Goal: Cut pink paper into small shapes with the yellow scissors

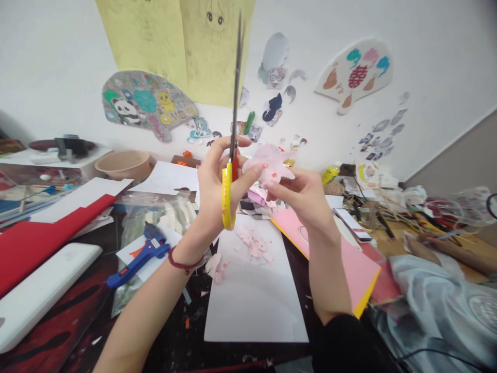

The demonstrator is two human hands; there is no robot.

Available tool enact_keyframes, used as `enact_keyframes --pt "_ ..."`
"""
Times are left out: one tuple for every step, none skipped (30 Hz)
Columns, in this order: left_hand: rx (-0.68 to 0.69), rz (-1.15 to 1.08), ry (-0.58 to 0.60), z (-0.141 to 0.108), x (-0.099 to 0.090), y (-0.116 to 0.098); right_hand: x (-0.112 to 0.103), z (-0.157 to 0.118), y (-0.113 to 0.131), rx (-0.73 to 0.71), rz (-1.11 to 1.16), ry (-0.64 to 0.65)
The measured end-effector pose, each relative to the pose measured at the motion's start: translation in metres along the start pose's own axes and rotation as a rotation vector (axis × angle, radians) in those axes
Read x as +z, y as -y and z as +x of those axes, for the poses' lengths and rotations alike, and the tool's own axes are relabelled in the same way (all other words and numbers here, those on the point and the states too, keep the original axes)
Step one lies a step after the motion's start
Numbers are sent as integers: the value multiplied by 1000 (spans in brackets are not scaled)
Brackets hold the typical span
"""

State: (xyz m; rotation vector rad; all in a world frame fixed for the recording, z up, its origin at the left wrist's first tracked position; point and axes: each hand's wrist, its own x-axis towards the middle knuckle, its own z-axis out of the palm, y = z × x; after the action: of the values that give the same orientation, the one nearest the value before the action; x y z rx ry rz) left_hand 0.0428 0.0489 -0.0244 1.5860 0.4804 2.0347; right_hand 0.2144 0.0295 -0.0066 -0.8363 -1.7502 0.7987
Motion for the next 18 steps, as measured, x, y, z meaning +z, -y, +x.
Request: enact_keyframes --pt "5 8 -23 0 0 0 0 -1 1 6 25 20" --pt "11 17 -44 0 0 -1 -1 -2 2 8 41 33" --pt "14 26 -60 0 -1 -1 -3 -2 3 11 41 54" --pt "17 34 -74 0 -1 -2 -4 -3 4 19 20 90" --pt "20 40 -82 0 -2 -2 -5 -3 4 26 -2 116" --pt "19 45 -86 0 -2 -2 -6 -3 3 28 -16 124" --pt "20 48 -87 0 -2 -2 -6 -3 3 26 -16 112" --pt "21 50 -86 0 -2 -2 -6 -3 2 22 -4 85" --pt "22 52 -84 0 -2 -2 -5 -3 1 17 15 50" --pt "22 53 -82 0 -2 -2 -4 -3 1 11 31 20" --pt "21 52 -80 -1 -2 -2 -3 -2 0 3 44 4" --pt "21 50 -83 -1 -2 -3 -2 -2 0 -6 49 3" --pt "20 43 -88 -1 -2 -3 -1 -2 1 -16 43 23" --pt "16 33 -93 -1 -2 -3 -1 -2 2 -25 25 59" --pt "13 23 -97 -1 -2 -4 0 -1 2 -29 3 95" --pt "8 13 -99 -1 -2 -4 0 -1 3 -30 -12 119" --pt "2 3 -99 -1 -1 -5 1 -1 3 -33 -15 124" --pt "-4 -5 -96 -1 -1 -5 2 0 3 -38 -4 108"
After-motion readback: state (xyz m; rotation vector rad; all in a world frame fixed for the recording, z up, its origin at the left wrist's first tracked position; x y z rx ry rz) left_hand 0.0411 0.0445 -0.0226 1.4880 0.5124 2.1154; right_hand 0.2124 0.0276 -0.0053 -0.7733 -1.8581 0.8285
